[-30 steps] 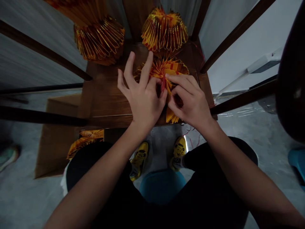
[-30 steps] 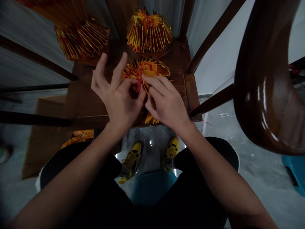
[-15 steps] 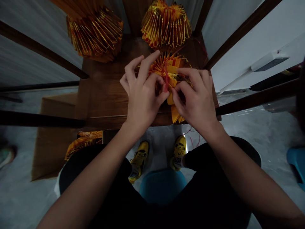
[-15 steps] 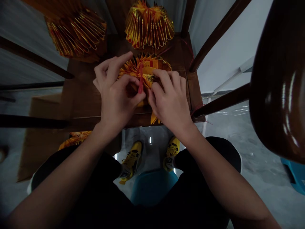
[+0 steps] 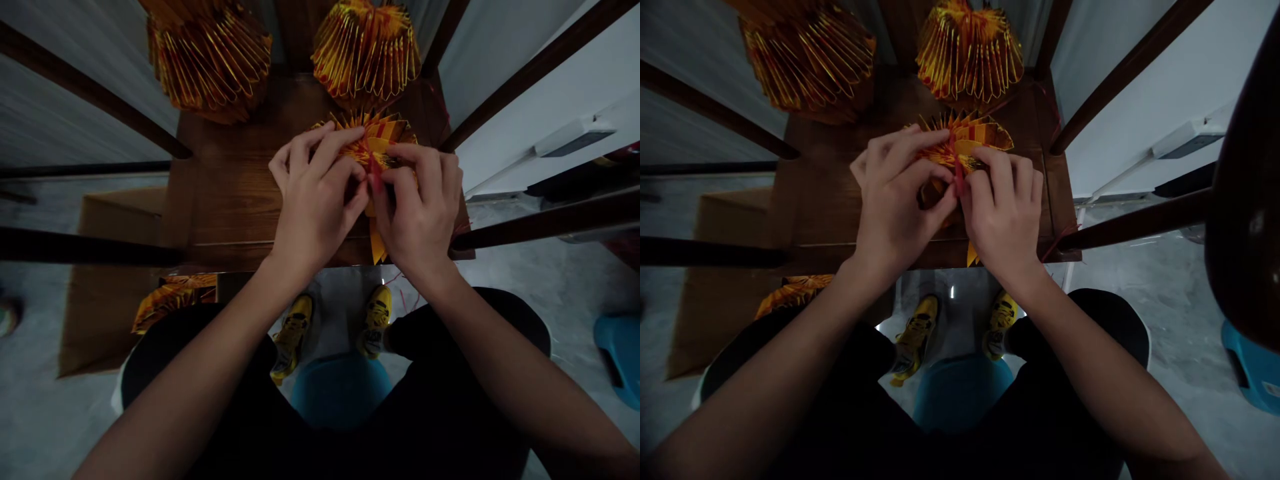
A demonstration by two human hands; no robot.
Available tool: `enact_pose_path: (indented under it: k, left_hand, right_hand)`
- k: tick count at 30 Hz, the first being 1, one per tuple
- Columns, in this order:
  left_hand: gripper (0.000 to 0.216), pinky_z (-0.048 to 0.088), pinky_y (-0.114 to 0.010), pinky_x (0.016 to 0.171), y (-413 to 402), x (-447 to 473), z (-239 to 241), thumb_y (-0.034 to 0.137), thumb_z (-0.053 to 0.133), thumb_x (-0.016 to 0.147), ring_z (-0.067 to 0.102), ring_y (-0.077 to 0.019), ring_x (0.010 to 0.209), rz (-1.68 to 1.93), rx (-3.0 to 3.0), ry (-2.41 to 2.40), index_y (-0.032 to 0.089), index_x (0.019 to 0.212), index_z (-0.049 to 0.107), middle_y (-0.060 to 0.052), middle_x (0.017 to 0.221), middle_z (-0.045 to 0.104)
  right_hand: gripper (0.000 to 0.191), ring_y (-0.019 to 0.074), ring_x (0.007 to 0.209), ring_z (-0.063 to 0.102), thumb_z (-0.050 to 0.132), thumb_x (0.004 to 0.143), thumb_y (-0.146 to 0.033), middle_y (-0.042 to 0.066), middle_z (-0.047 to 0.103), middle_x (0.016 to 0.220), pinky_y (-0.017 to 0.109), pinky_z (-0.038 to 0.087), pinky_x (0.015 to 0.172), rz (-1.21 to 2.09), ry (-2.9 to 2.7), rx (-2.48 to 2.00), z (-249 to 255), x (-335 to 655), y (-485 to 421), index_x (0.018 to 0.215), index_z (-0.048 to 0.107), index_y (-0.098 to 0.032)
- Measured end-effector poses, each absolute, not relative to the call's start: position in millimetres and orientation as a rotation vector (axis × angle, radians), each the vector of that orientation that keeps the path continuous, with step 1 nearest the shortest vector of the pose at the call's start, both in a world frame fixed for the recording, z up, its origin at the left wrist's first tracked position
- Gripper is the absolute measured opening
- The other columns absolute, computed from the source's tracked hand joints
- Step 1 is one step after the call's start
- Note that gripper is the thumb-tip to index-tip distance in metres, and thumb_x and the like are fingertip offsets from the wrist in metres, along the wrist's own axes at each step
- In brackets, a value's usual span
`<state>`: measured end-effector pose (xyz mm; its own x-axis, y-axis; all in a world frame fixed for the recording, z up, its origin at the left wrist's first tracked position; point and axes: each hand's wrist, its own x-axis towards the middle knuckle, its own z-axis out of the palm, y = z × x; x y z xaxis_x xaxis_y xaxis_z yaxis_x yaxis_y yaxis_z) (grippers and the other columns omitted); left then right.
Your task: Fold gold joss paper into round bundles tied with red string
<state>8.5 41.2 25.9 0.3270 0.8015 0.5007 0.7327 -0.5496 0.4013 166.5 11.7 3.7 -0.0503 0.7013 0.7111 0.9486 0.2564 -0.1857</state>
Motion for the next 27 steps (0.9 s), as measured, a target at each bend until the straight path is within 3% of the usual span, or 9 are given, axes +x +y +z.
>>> enact_pose_path:
  k: [4,8,13,18,22,27]
  left_hand:
    - [0.017,0.03,-0.064,0.12,43.9,5.8,29.5,0.022,0.062,0.097,0.057,-0.0347,0.138,1.043,2.414,1.402,0.03,0.113,0.062,-0.001,0.143,0.073]
    - [0.02,0.036,-0.062,0.115,43.2,5.8,34.8,0.025,0.059,0.1,0.061,-0.035,0.127,1.069,2.42,1.417,0.031,0.118,0.066,-0.001,0.136,0.076]
    - [0.023,0.039,-0.063,0.115,42.2,-0.1,35.8,0.03,0.051,0.107,0.057,-0.0349,0.141,1.044,2.5,1.338,0.035,0.124,0.065,-0.001,0.142,0.074]
    - [0.032,0.037,-0.063,0.123,43.7,-10.3,30.5,0.037,0.05,0.106,0.037,-0.0344,0.162,0.998,2.581,1.215,0.036,0.136,0.062,-0.001,0.153,0.067]
    - [0.043,0.032,-0.067,0.128,42.1,-13.3,28.5,0.04,0.055,0.103,0.027,-0.0353,0.167,0.929,2.566,1.17,0.036,0.146,0.055,-0.003,0.163,0.058]
    - [0.049,0.031,-0.073,0.128,40.6,-14.7,28.3,0.03,0.062,0.095,0.026,-0.0375,0.168,0.907,2.578,1.153,0.034,0.143,0.05,-0.003,0.165,0.055]
  right_hand:
    - [0.02,0.0311,0.115,0.066,0.056,0.111,-0.034,0.013,0.075,0.129,0.051,0.054,0.099,-0.437,-1.793,-1.466,4.6,166.6,12.8,0.097,0.066,-0.023]
    - [0.016,0.0382,0.131,0.058,0.058,0.108,-0.036,0.016,0.064,0.145,0.061,0.05,0.108,-0.247,-1.932,-1.46,16.4,175.9,0.4,0.112,0.068,-0.023]
    - [0.02,0.0462,0.141,0.046,0.065,0.1,-0.029,0.02,0.047,0.16,0.067,0.044,0.112,-0.164,-2.133,-1.505,26.3,188.3,-25.8,0.117,0.07,-0.02]
    - [0.037,0.0459,0.13,0.052,0.064,0.1,-0.028,0.022,0.056,0.141,0.064,0.045,0.101,-0.217,-2.254,-1.54,19.4,188.1,-35.7,0.136,0.067,-0.019]
    - [0.027,0.0396,0.118,0.056,0.06,0.103,-0.03,0.02,0.063,0.135,0.055,0.046,0.093,-0.249,-2.362,-1.441,19.0,187.9,-33.0,0.126,0.069,-0.018]
    - [0.02,0.0347,0.127,0.058,0.058,0.105,-0.021,0.017,0.069,0.142,0.051,0.042,0.103,-0.321,-2.373,-1.316,17.5,187.0,-31.8,0.121,0.068,-0.016]
